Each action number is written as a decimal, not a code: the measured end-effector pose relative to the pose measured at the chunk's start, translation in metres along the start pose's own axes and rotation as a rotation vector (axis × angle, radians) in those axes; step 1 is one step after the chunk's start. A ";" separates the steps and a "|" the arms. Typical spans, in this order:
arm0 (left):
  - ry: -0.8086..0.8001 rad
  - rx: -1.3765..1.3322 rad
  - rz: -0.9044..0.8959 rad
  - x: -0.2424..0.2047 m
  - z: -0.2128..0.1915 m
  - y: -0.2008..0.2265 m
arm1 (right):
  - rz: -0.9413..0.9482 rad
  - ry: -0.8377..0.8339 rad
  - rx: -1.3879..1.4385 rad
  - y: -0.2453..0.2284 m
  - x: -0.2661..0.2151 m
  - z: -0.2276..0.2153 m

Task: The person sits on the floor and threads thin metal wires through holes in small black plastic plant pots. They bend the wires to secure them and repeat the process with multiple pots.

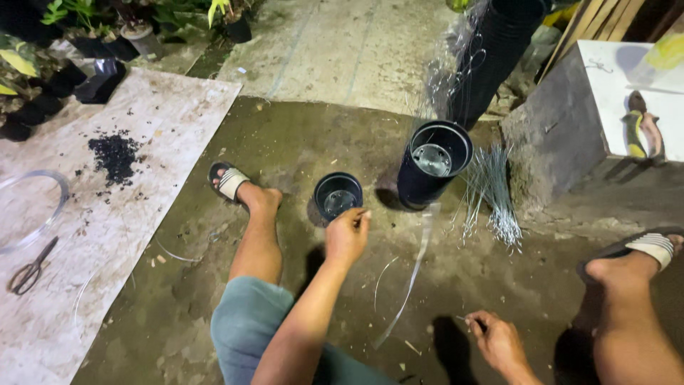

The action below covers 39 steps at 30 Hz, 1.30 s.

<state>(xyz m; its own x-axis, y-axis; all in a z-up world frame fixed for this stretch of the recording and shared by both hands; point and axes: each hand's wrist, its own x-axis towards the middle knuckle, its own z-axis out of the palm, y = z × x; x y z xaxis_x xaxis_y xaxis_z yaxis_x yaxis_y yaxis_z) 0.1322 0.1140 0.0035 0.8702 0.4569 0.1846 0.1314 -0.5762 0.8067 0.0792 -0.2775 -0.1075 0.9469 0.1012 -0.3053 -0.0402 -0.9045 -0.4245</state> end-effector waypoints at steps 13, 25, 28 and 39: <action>-0.269 0.575 0.127 0.065 0.060 -0.142 | -0.107 -0.072 0.481 0.032 0.032 0.067; -0.304 0.562 0.160 0.081 0.058 -0.147 | -0.177 -0.119 0.567 0.022 0.026 0.079; -0.139 0.623 0.333 0.070 0.066 -0.149 | -0.172 -0.086 0.603 0.022 0.023 0.082; 0.254 0.368 0.472 0.033 0.016 -0.048 | -0.089 0.065 0.603 -0.045 -0.017 0.009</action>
<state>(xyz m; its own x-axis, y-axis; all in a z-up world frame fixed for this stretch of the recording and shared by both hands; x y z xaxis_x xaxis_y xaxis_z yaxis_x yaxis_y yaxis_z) 0.1624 0.1460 -0.0384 0.7404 0.2177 0.6359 -0.0442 -0.9283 0.3693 0.0620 -0.2351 -0.0911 0.9716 0.1227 -0.2023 -0.1161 -0.4981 -0.8593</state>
